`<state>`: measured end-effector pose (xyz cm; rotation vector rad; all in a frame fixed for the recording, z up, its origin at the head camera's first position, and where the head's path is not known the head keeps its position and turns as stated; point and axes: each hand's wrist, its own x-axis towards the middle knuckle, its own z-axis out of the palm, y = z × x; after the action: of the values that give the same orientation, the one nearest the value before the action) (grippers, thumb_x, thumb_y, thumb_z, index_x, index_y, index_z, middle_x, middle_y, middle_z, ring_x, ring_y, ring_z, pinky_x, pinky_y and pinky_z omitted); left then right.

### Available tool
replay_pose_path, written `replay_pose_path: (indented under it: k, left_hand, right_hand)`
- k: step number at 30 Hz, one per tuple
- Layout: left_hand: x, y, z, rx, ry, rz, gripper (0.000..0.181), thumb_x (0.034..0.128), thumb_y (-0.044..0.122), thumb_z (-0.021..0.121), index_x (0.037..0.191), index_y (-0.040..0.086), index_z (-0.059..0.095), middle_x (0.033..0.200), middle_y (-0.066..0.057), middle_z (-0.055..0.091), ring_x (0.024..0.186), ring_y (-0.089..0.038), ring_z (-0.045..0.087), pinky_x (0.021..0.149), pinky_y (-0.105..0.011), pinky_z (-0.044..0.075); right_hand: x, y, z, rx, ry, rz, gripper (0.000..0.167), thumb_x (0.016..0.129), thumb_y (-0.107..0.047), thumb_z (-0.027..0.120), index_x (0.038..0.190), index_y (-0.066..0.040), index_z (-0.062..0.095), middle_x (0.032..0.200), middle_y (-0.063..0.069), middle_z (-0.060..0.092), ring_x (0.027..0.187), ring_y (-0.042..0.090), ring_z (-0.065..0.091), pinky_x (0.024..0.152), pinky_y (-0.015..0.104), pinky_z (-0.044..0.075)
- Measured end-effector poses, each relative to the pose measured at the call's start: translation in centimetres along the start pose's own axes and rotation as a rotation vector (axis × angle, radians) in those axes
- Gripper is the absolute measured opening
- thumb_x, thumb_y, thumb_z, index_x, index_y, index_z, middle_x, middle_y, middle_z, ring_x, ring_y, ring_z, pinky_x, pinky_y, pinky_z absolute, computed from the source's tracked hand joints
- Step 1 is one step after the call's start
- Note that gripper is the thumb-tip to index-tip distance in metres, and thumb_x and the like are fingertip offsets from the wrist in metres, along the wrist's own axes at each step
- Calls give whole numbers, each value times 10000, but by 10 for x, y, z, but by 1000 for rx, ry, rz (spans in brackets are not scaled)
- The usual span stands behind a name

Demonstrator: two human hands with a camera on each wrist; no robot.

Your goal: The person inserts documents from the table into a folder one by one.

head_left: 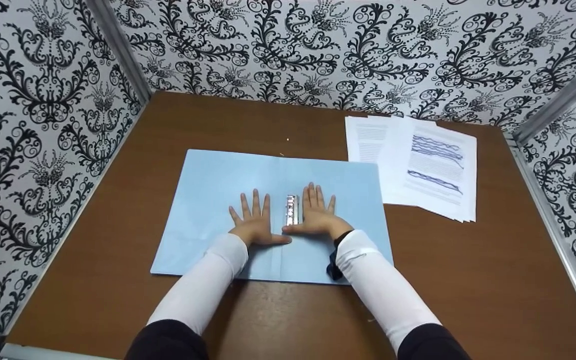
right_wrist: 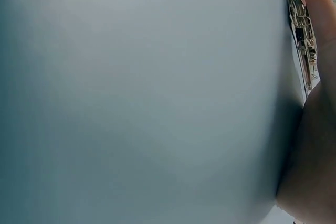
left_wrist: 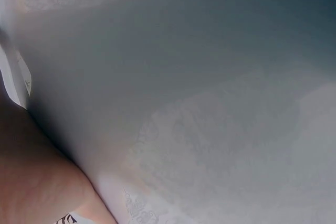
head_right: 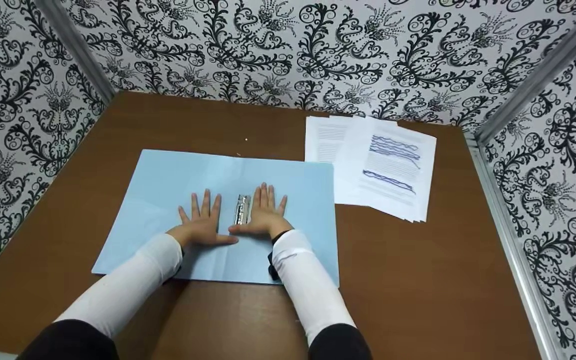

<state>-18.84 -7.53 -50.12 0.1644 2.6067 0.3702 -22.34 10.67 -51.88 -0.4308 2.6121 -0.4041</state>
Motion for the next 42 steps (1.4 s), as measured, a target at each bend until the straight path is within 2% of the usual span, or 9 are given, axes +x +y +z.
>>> replay_pose_path:
  k: [10,17,24,32,36,42]
  left_hand:
    - [3,0,0,-2,-3,-10,1259,718,730,660,1563,122,-48,1590,-174,-227,1417,-454,-262,1070,-711,-116]
    - [3,-4,3,8,-20,-12,1263,722,751,636,1560,125,-72,1584,-170,-245,1412,-454,-273,1069,-714,-115]
    - [3,-2,0,16,-4,-1,1260,719,747,642,1562,113,-47,1588,-188,-225,1416,-464,-256,1068,-720,-104]
    - [6,-4,1,7,-9,-3,1263,721,754,632,1561,111,-58,1584,-182,-242,1413,-455,-275,1065,-714,-122]
    - [10,-6,5,-1,13,-14,1272,705,764,637,1563,104,-32,1590,-182,-227,1416,-446,-276,1057,-715,-139]
    - [9,-2,6,3,8,-17,1274,697,759,650,1565,117,-27,1592,-180,-222,1420,-448,-264,1066,-712,-125]
  right_hand:
    - [-2,0,0,25,22,-5,1264,781,-698,626,1518,38,-91,1594,202,-182,1469,355,-199,1103,645,-150]
    - [-2,-4,2,14,4,5,1283,768,-715,627,1519,23,-105,1589,192,-202,1465,349,-209,1102,639,-159]
    - [0,-3,2,6,26,7,1271,777,-692,637,1519,18,-111,1591,187,-203,1467,346,-205,1104,640,-154]
    - [0,-4,-3,2,2,-2,1256,791,-677,633,1516,27,-112,1585,197,-214,1464,350,-211,1097,649,-156]
    - [1,-4,-3,19,22,-18,1262,781,-675,645,1517,44,-85,1593,207,-185,1469,357,-196,1097,655,-148]
    - [0,0,3,21,53,-5,1274,767,-698,641,1521,36,-77,1597,197,-174,1473,356,-182,1101,646,-149]
